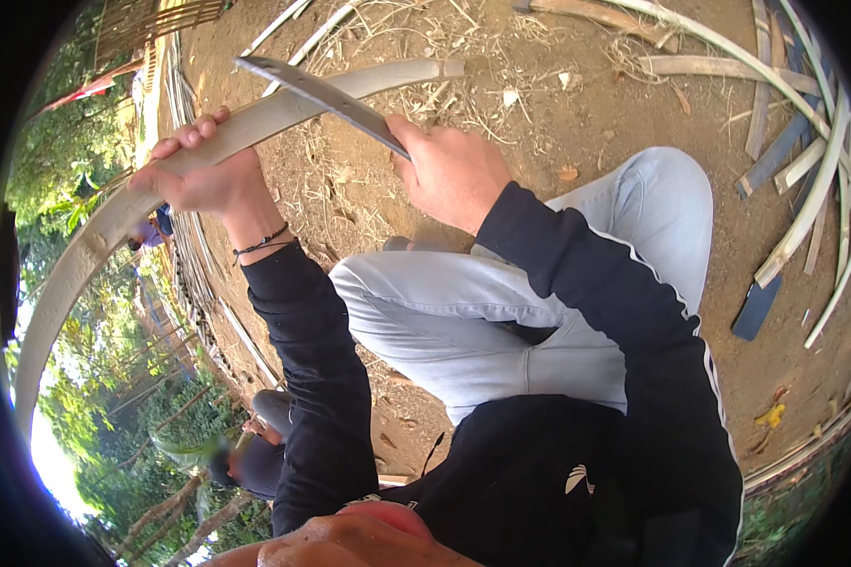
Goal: The person uses a large blade to shave and smooth a length of bamboo while sitting on the ground.
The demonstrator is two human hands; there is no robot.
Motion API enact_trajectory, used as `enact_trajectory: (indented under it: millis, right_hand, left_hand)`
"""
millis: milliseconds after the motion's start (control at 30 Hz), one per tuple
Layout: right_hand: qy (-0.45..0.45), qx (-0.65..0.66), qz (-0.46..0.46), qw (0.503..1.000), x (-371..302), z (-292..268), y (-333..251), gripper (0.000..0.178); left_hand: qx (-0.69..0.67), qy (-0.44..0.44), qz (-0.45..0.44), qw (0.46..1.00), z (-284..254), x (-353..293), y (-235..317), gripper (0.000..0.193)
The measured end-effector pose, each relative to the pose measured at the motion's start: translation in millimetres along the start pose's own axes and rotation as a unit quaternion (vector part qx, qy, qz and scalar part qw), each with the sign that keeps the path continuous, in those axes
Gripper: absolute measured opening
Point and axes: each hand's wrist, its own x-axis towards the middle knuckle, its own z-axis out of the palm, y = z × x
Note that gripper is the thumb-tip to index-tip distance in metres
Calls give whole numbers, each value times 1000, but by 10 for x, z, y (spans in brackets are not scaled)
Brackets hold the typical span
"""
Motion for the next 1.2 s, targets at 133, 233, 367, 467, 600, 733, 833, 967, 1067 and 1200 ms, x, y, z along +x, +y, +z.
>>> enact_trajectory:
  millis: [133, 233, 367, 467, 600, 733, 833, 967, 1067, 1200]
  right_hand:
    - [12, 4, 58, 998, 157, -28, 247, 32]
    - [27, -13, -21, 999, 68, -146, 62, 36]
    - [29, -14, 32, 999, 150, -49, 291, 33]
    - [-4, 10, 69, 998, 186, -257, 305, 30]
    - [25, 96, -11, 995, 24, -235, 63, 35]
    - [27, 51, -22, 998, 139, -159, 74, 35]
    - [-26, 25, -60, 998, -52, -315, -167, 36]
    - [-5, 48, -60, 997, 33, -217, -113, 36]
    - [-27, 51, -53, 997, -83, -259, -264, 36]
    - [-4, 62, -80, 995, -65, -253, -288, 36]
  left_hand:
    - [27, -8, 10, 1000, 183, -110, -22, 58]
    - [33, -41, 12, 999, 241, -116, 3, 59]
    - [-1, -73, 17, 997, 383, -157, -46, 60]
    - [19, -94, 39, 995, 402, -147, -78, 60]
    - [-6, -71, 18, 997, 405, -257, -50, 60]
    - [-5, -66, 20, 998, 324, -127, -10, 60]
    - [-20, -77, 20, 997, 198, -244, 34, 61]
    - [3, -46, 26, 999, 130, -275, 66, 62]
    - [-21, -51, 25, 998, 141, -366, 47, 62]
    - [2, 1, 46, 999, 276, -401, 29, 60]
